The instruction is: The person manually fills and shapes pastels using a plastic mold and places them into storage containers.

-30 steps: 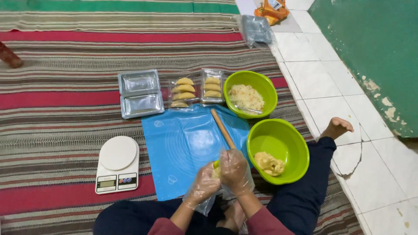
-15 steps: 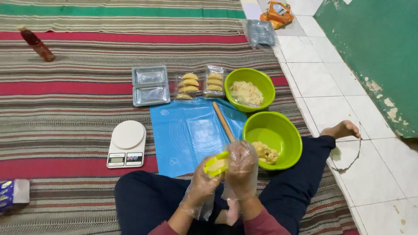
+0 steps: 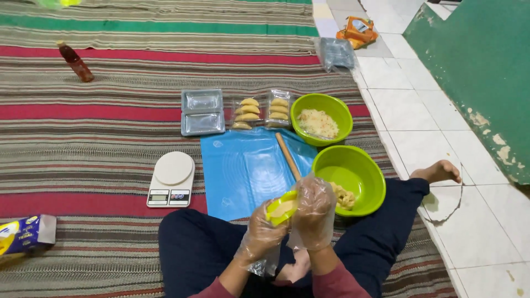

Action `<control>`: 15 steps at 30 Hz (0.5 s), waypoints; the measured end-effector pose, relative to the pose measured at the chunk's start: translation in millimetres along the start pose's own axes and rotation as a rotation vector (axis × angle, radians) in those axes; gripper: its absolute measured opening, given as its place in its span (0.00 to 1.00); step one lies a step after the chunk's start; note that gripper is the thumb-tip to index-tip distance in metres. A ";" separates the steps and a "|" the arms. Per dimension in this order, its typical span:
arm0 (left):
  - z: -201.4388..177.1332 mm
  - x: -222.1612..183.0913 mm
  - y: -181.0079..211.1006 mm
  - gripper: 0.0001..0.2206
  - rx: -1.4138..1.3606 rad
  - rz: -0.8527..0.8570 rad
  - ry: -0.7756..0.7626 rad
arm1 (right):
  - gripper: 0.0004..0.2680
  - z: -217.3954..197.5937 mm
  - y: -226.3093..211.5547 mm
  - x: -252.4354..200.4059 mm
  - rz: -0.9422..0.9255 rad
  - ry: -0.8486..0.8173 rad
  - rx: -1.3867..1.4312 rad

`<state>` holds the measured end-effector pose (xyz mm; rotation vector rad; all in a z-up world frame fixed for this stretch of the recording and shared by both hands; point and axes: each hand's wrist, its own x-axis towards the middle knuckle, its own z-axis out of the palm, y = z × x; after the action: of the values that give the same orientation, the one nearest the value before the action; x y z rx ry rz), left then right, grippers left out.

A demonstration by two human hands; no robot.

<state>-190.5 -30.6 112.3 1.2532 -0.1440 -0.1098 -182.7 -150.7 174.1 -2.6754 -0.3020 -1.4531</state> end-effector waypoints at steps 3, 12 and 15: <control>-9.0 1.4 2.8 0.23 0.007 -0.003 0.025 | 0.07 3.1 -3.3 4.7 -0.023 -0.021 -0.011; -28.8 3.0 21.7 0.22 0.396 0.385 -0.051 | 0.05 -10.9 -18.1 26.0 0.052 -0.047 0.477; -24.8 10.4 20.0 0.23 0.432 0.507 0.026 | 0.08 -10.7 -22.8 27.5 0.107 -0.008 0.645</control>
<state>-176.0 -2.9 124.3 1.6083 -0.4769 0.3950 -181.8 -126.5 202.5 -2.1377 -0.5147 -1.0743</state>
